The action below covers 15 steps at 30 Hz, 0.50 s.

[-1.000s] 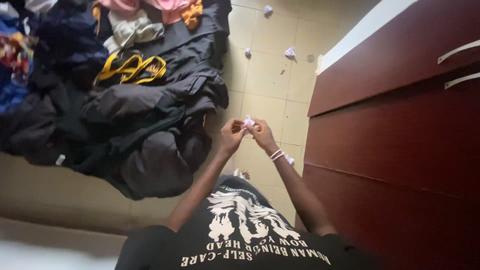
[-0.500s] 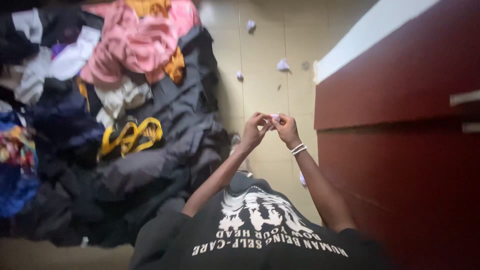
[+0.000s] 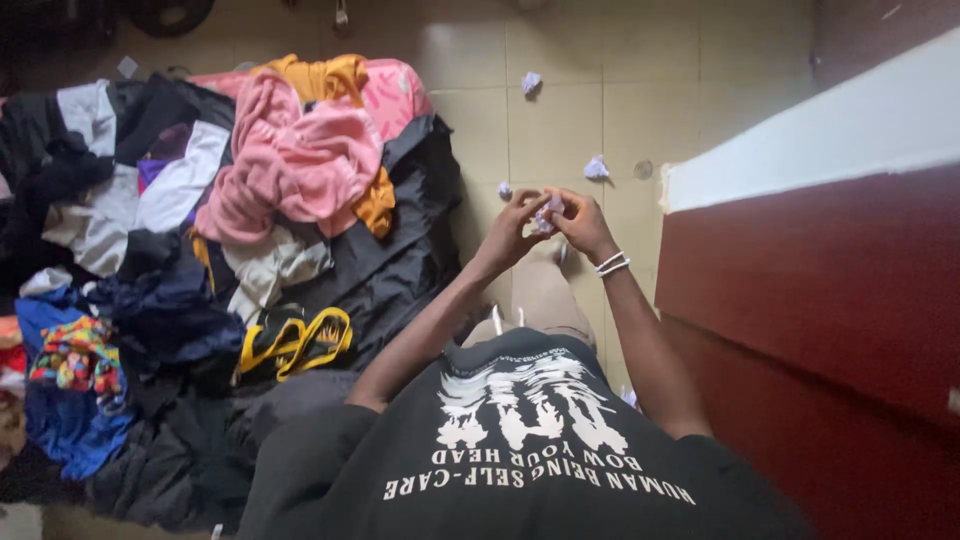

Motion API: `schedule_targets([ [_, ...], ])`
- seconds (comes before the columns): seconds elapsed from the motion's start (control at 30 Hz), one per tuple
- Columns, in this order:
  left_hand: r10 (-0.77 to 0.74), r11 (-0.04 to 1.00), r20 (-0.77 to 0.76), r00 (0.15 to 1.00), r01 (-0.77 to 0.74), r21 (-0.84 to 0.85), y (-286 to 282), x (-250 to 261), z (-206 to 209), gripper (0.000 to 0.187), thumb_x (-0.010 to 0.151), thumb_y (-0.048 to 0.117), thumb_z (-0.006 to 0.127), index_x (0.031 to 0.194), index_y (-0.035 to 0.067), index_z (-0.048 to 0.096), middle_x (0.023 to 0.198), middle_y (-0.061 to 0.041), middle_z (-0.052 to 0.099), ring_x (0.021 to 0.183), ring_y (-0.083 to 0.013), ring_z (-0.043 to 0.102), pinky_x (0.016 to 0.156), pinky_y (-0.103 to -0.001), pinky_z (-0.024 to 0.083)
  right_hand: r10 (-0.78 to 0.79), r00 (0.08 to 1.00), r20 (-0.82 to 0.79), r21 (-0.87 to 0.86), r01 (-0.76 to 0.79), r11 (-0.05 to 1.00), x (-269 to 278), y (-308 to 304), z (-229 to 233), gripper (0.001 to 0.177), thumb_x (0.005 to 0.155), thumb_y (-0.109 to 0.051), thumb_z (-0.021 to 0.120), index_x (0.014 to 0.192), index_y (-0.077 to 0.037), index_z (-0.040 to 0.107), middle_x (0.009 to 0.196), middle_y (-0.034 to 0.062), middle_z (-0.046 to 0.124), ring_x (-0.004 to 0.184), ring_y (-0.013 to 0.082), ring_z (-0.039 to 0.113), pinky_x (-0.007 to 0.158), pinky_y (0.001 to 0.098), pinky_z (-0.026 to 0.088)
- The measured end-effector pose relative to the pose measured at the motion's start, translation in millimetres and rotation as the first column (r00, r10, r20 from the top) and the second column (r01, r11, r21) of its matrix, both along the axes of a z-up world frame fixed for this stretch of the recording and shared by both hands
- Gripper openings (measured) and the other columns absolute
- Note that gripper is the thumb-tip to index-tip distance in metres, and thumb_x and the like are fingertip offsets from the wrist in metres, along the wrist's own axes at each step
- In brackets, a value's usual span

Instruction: The person picks up crumpled pieces of paper and a plastic wrapper from the floor by hand and drops them into a wastebasket.

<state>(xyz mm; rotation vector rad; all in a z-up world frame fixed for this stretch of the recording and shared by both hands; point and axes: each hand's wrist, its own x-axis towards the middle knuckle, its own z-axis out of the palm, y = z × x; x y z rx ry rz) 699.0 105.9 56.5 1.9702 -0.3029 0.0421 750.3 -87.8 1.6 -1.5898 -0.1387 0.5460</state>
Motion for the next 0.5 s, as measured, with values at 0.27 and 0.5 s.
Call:
schedule_targets([
  [0.27, 0.059, 0.994, -0.070, 0.996, -0.064, -0.083, -6, 195, -41, 0.031, 0.082, 0.010, 0.085, 0.108, 0.004, 0.071, 0.099, -0.010, 0.066, 0.084, -0.0220, 0.071, 0.074, -0.033, 0.058, 0.134, 0.974, -0.180, 0.167, -0.105, 0.980, 193, -15, -30, 0.063, 0.096, -0.010, 0.068, 0.152, -0.001, 0.041, 0.121, 0.0102, 0.069, 0.105, 0.0156, 0.070, 0.088, 0.0312, 0.061],
  [0.5, 0.219, 0.972, -0.146, 0.965, -0.229, -0.054, -22, 329, -52, 0.018, 0.086, 0.005, 0.082, 0.096, -0.001, 0.068, 0.083, -0.010, 0.065, 0.072, -0.0159, 0.064, 0.065, -0.031, 0.052, 0.247, 0.961, -0.124, 0.232, -0.214, 0.949, 336, -22, -8, 0.051, 0.101, -0.010, 0.068, 0.148, -0.001, 0.052, 0.122, 0.0110, 0.068, 0.104, 0.0161, 0.070, 0.092, 0.0321, 0.061],
])
